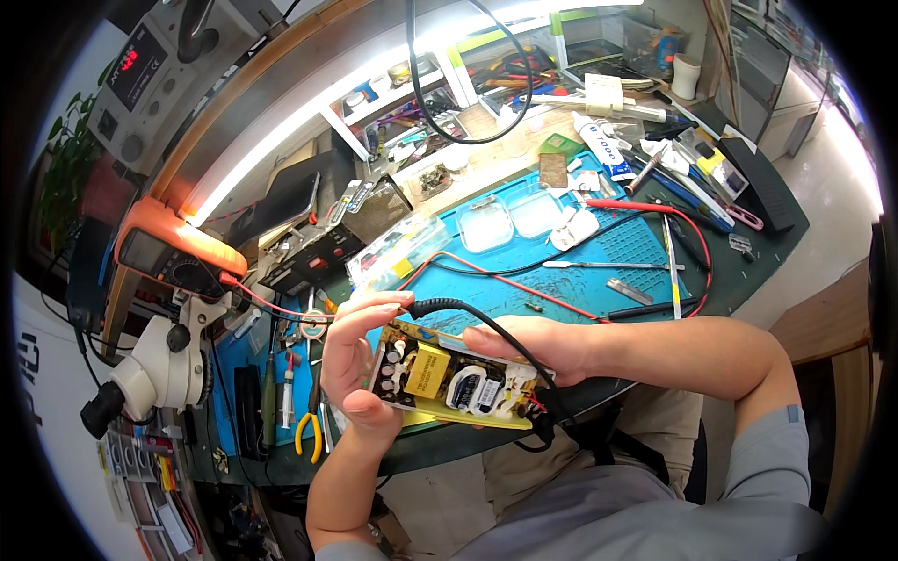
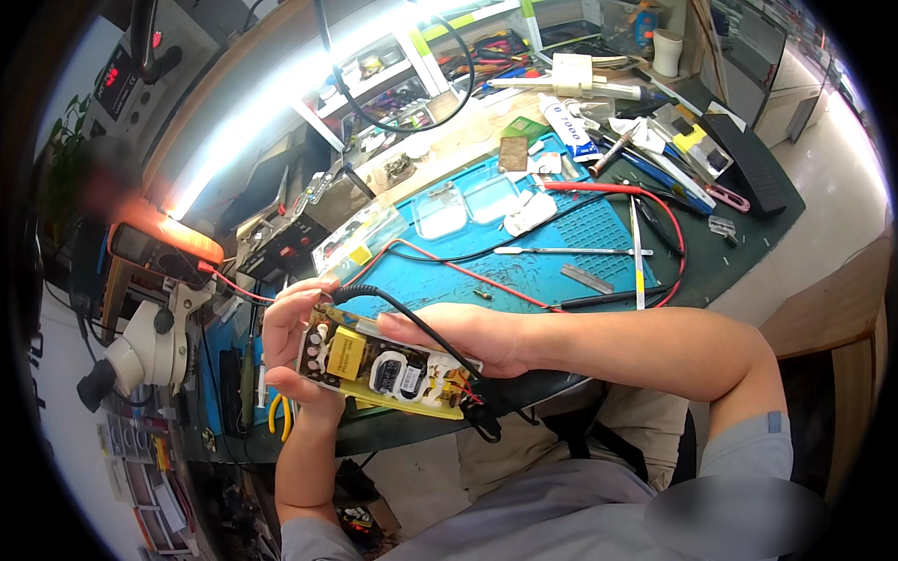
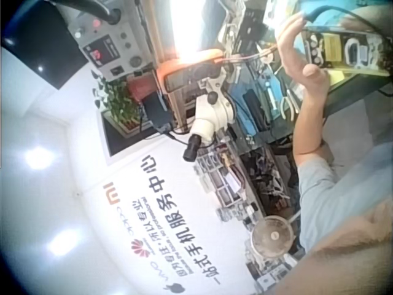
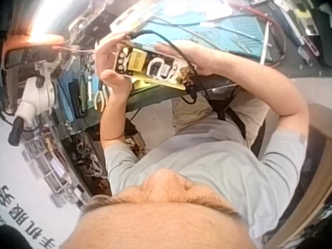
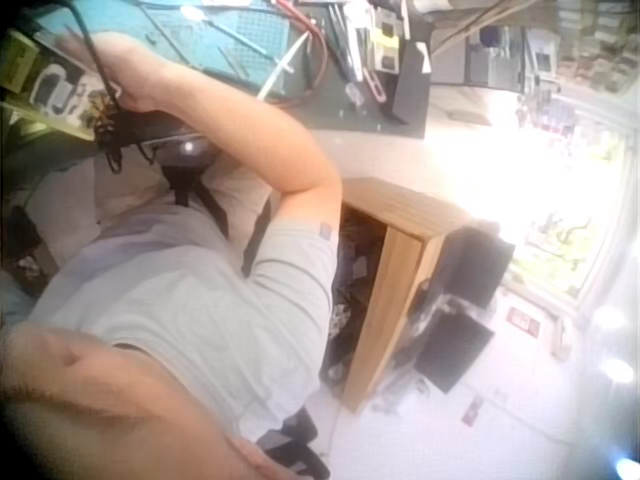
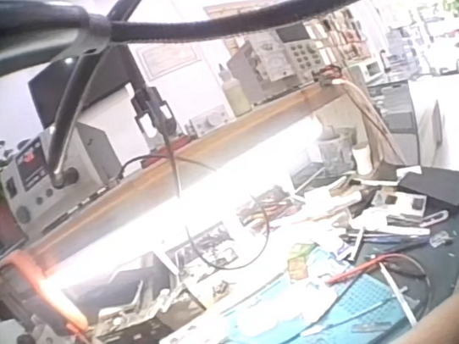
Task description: The person uses a soldering iron to work on a green circuit board, applying heat to specific components. They then handle a small yellow electronic module, inspecting it closely before returning to the circuit board to continue soldering and manipulating wires.
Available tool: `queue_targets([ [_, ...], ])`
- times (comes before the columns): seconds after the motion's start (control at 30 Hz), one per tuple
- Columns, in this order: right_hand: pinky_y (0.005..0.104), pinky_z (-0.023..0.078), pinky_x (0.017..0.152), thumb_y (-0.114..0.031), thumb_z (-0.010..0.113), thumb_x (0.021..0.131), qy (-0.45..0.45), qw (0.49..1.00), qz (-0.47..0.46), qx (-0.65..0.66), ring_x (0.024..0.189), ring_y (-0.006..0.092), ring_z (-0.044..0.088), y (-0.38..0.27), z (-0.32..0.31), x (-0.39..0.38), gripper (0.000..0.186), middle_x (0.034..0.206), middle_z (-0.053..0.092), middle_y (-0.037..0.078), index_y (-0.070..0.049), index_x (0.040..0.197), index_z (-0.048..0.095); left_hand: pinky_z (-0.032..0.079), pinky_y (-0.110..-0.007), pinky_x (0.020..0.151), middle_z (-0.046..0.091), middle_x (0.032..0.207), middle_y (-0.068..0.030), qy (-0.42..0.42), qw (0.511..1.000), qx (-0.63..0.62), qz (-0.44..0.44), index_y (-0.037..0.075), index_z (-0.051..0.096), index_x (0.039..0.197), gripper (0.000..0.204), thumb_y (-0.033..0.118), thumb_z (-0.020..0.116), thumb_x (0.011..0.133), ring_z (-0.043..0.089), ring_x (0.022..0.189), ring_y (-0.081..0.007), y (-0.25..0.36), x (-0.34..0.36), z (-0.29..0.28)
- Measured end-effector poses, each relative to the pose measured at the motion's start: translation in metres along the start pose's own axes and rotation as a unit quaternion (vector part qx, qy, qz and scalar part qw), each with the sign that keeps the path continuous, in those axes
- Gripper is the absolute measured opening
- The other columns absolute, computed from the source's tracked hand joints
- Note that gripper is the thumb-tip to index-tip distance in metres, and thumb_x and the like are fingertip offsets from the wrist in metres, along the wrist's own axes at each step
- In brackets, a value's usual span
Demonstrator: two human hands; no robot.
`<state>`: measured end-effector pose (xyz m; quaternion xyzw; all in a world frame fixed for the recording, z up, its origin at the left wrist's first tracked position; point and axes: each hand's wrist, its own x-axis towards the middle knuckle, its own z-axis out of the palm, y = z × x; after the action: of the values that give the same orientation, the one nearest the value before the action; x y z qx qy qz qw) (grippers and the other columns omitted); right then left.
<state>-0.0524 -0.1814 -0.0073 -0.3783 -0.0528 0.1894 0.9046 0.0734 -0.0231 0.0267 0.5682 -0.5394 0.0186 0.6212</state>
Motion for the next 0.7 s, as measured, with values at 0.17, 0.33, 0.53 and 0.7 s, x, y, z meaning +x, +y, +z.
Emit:
queue_targets([
  [0.17,0.0307,0.056,0.082,-0.059,0.054,0.095,0.018,1.0,0.006,-0.002,0.098,0.0155,0.067,-0.001,0.003,0.0,0.068,0.117,0.067,0.011,-0.001,0.13,0.056,0.046,-0.039,0.096,0.063,0.11,-0.0225,-0.001,1.0,0.001,0.004,-0.007,0.056,0.108,0.088,0.076,0.035,0.091,0.061,0.105,-0.0276,0.0,0.001,0.0],
  [0.33,0.0334,0.059,0.077,-0.063,0.053,0.093,0.02,0.999,0.036,0.006,0.091,0.0202,0.07,-0.007,0.005,-0.005,0.071,0.113,0.068,0.013,-0.001,0.129,0.056,0.046,-0.039,0.096,0.065,0.109,-0.022,0.001,0.999,0.018,-0.041,-0.007,0.057,0.107,0.088,0.076,0.033,0.092,0.061,0.106,-0.0277,0.002,0.002,0.0],
  [0.53,0.0341,0.059,0.075,-0.063,0.051,0.094,0.035,0.998,0.042,0.02,0.088,0.0226,0.071,-0.008,0.006,-0.005,0.07,0.11,0.068,0.014,-0.002,0.128,0.056,0.045,-0.039,0.097,0.065,0.109,-0.0225,0.002,0.998,0.008,-0.057,-0.008,0.057,0.106,0.083,0.071,0.033,0.096,0.062,0.106,-0.0278,-0.006,0.001,0.0],
  [0.7,0.0331,0.059,0.074,-0.06,0.05,0.096,0.048,0.998,0.043,0.024,0.088,0.0206,0.071,-0.012,0.009,-0.009,0.067,0.108,0.069,0.013,-0.001,0.128,0.056,0.045,-0.04,0.098,0.065,0.11,-0.0232,-0.001,0.998,0.001,-0.065,-0.008,0.057,0.106,0.078,0.065,0.031,0.099,0.061,0.107,-0.0288,-0.014,-0.002,0.0],
])
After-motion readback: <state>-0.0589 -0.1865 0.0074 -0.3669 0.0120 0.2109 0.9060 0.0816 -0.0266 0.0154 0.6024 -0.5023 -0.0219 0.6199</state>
